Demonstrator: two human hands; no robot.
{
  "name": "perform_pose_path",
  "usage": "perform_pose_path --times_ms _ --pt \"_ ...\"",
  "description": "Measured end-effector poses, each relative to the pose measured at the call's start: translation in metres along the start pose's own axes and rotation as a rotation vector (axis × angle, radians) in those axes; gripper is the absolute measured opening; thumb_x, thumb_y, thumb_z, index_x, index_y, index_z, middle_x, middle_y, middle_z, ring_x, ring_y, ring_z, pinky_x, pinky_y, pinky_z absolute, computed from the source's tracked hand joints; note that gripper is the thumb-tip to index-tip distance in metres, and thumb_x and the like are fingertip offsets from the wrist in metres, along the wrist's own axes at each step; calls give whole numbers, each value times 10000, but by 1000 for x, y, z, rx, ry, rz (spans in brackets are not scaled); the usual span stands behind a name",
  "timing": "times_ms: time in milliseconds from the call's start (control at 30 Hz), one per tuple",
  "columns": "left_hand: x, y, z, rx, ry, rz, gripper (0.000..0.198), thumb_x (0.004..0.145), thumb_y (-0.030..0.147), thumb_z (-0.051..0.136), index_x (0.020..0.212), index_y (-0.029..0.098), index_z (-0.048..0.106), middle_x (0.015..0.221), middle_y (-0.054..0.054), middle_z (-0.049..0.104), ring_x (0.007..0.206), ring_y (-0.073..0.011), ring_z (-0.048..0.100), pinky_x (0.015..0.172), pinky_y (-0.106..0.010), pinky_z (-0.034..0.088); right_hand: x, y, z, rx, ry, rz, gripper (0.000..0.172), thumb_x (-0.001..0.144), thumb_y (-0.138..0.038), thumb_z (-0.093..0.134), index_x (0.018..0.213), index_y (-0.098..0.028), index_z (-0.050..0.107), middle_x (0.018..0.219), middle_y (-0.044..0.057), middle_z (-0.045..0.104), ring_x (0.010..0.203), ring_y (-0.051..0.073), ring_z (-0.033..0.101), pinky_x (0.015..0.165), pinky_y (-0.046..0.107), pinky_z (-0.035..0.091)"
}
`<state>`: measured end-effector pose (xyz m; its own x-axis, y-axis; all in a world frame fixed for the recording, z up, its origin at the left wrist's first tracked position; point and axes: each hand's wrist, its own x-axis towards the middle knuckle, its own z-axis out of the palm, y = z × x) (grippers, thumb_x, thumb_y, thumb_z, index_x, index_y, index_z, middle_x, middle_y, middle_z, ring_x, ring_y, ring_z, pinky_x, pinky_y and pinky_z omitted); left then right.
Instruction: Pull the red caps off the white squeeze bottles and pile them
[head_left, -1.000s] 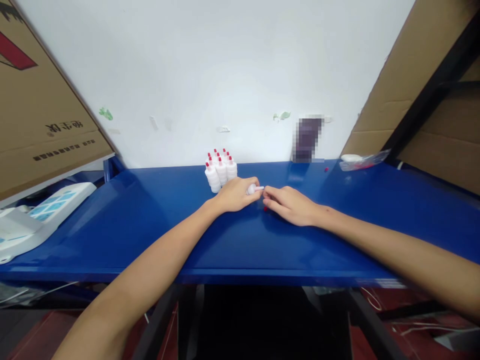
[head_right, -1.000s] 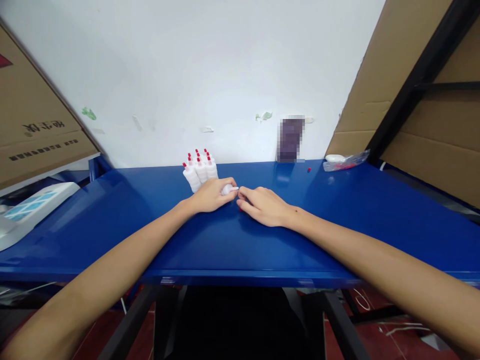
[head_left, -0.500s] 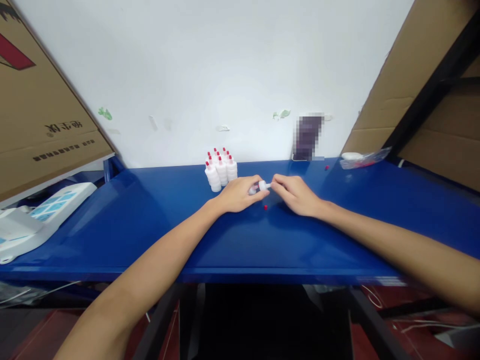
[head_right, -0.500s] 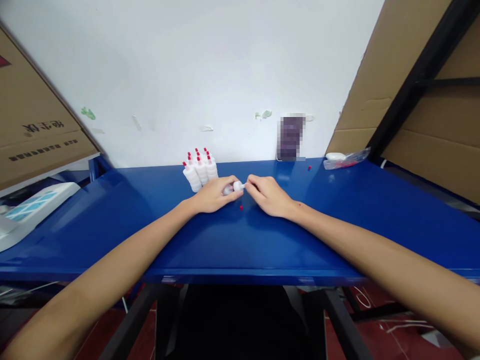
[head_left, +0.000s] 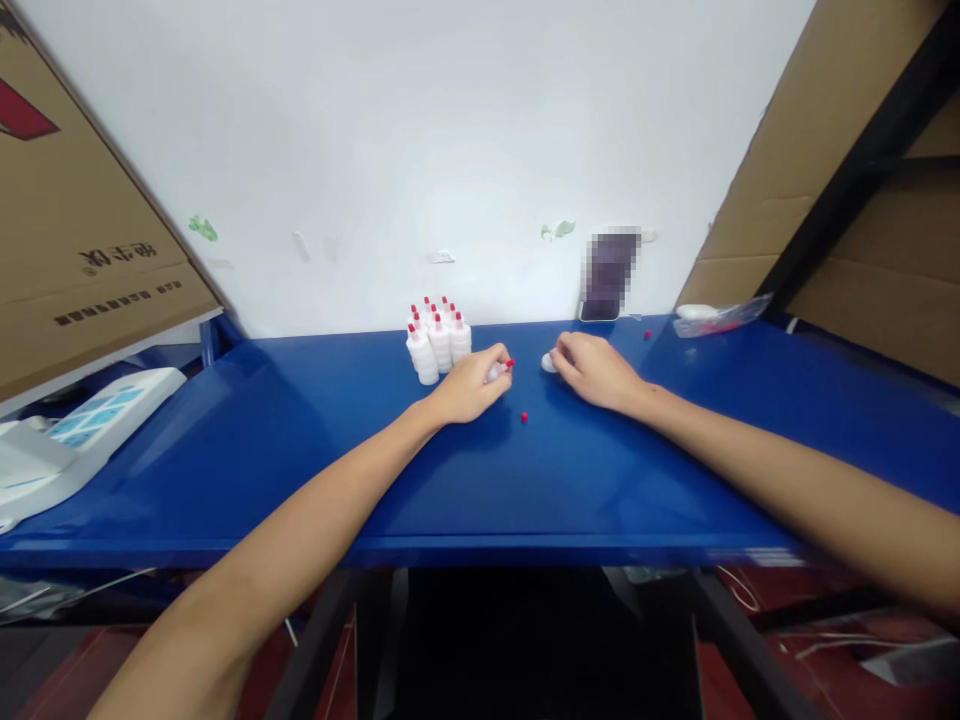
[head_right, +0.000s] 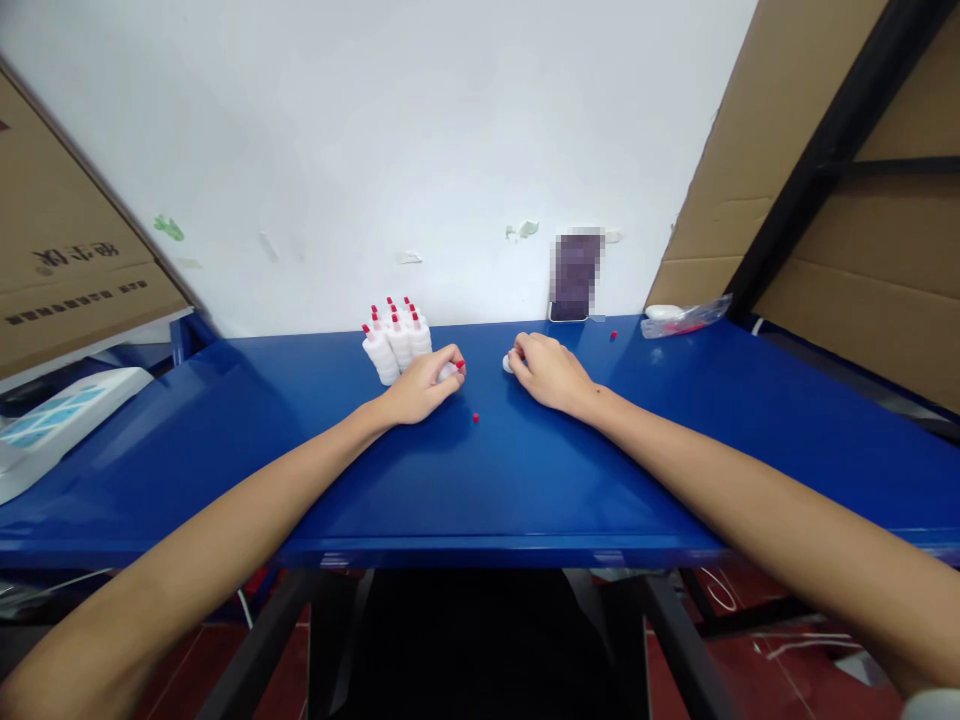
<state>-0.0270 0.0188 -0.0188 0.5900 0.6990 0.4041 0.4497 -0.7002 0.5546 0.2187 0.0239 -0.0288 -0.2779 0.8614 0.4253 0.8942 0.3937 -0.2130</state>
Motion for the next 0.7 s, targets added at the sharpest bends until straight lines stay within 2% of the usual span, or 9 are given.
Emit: perform_pose_path --times_ms 100,167,267,333,433,567,700 --pt "1 -2 1 -87 35 -18 148 898 348 503 886 200 494 849 -2 614 770 -165 546 759 -314 421 -2 -5 -5 -24 -5 12 193 998 -344 431 988 -202 561 953 92 672 787 217 575 670 321 340" --pt "1 -5 1 -137 53 -45 175 908 370 504 881 198 496 826 9 589 749 -151 520 746 -299 420 -5 -11 -10 -36 14 3 218 993 -368 446 979 -195 578 953 101 664 777 219 568 662 325 331" --pt "2 -6 1 -167 55 -60 203 919 394 500 876 195 495 814 18 568 743 -140 501 741 -283 426 -11 -26 -18 2 15 -107 340 1009 -393 418 775 -195 566 867 93 641 751 207 556 675 332 325" --pt "2 -5 2 -128 37 -46 221 918 409 505 870 194 499 818 18 573 762 -144 512 757 -283 433 -16 -37 -22 33 -27 -165 463 1021 -399 394 609 -204 475 698 66 594 679 189 524 674 339 309" --pt "1 -2 5 -1 -4 -17 203 898 388 522 848 192 524 789 21 590 750 -150 530 747 -287 425 -21 -52 -26 141 -94 -87 554 1026 -438 381 519 -216 386 501 14 452 516 146 413 610 337 267" --pt "0 1 7 131 -33 -10 171 884 353 522 874 196 589 756 19 626 694 -152 550 699 -289 410 -25 -59 -27 273 -136 -71 504 1009 -449 417 565 -212 443 523 6 493 522 141 451 578 316 273" --pt "-1 3 6 207 -72 -3 180 878 335 518 924 206 635 740 17 648 661 -155 566 651 -284 389 -25 -56 -23 364 -151 -75 378 986 -500 494 768 -204 586 547 -26 543 526 141 480 575 291 296"
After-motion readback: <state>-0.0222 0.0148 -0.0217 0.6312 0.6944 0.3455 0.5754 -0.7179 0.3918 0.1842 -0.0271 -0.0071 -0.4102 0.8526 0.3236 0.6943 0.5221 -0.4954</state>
